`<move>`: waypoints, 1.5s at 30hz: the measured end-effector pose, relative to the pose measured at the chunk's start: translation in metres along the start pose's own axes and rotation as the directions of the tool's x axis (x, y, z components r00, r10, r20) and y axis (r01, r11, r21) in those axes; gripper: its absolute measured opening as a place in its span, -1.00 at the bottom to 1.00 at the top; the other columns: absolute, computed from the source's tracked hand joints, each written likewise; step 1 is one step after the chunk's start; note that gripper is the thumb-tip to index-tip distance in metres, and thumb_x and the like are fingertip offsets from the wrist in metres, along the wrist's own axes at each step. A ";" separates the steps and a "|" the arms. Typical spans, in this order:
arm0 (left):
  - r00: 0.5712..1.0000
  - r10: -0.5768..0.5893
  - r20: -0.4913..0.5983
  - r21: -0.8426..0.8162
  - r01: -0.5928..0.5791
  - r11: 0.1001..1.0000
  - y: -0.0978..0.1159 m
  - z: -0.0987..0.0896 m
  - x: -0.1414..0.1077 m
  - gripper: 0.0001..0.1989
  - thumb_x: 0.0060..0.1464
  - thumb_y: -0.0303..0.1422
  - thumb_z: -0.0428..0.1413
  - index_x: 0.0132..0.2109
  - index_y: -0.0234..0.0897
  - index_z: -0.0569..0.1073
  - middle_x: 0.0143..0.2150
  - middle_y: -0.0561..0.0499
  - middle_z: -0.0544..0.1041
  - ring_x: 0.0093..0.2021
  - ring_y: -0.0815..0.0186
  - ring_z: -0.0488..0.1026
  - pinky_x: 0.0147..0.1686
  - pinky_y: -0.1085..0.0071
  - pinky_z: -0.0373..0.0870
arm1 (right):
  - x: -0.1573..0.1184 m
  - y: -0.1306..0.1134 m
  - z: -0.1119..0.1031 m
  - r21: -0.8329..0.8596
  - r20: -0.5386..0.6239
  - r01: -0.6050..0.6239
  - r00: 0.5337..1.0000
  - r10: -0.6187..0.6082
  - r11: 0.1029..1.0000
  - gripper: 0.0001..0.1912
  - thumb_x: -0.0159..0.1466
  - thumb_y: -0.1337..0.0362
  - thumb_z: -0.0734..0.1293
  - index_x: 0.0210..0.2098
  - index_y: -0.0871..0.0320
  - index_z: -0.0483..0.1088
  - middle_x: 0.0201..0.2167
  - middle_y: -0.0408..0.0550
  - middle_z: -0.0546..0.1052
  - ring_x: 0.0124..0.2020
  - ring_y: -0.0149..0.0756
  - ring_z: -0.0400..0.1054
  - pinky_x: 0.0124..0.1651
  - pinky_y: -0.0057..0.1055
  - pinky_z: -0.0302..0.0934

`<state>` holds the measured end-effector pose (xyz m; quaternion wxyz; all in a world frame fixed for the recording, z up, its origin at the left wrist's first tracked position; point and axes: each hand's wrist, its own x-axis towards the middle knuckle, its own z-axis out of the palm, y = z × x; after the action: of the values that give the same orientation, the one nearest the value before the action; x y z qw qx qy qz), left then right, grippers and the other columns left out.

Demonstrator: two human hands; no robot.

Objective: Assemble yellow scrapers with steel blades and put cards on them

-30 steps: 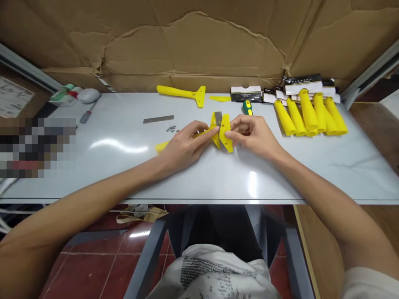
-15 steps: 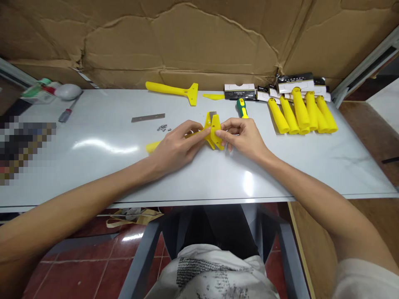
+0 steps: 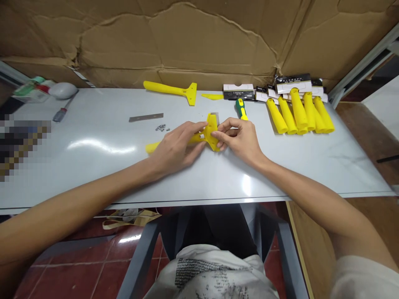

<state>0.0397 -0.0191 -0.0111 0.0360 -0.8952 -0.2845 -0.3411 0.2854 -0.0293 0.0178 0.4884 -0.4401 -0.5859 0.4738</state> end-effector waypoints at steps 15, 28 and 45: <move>0.990 -0.115 -0.084 -0.084 0.108 0.991 -0.003 0.005 -0.002 -0.43 0.68 -0.03 0.09 0.59 -0.22 0.43 -0.01 -0.11 0.72 -0.08 0.17 0.67 -0.05 0.28 0.63 | -0.008 0.001 0.008 -0.013 -0.012 0.033 0.999 -0.034 0.999 -0.29 0.11 -0.29 0.77 -0.09 -0.02 0.45 -0.40 -0.20 0.69 -0.52 -0.23 0.62 -0.46 -0.30 0.56; 0.937 -0.346 0.038 -0.243 0.345 0.907 0.001 -0.010 0.007 -0.38 0.33 -0.31 0.29 0.49 -0.14 0.61 -0.03 -0.03 0.75 -0.13 0.22 0.63 -0.10 0.32 0.57 | -0.007 0.001 0.005 -0.197 0.003 0.091 0.996 -0.092 0.976 -0.49 0.27 -0.17 0.71 -0.10 0.07 0.65 -0.36 -0.11 0.73 -0.38 -0.25 0.63 -0.28 -0.29 0.51; 0.891 -0.447 0.076 -0.356 0.443 0.823 0.002 -0.016 0.013 -0.66 0.41 -0.16 0.33 0.18 -0.18 0.81 -0.05 -0.05 0.82 -0.15 0.18 0.68 0.01 0.23 0.68 | -0.004 -0.002 0.006 -0.071 0.048 -0.003 0.999 0.006 0.997 -0.44 0.16 -0.19 0.77 -0.16 0.05 0.61 -0.41 -0.14 0.71 -0.41 -0.25 0.62 -0.22 -0.24 0.62</move>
<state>0.0393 -0.0189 0.0099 -0.2093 -0.7931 -0.4168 -0.3917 0.2800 -0.0344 0.0182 0.4573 -0.4469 -0.6128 0.4645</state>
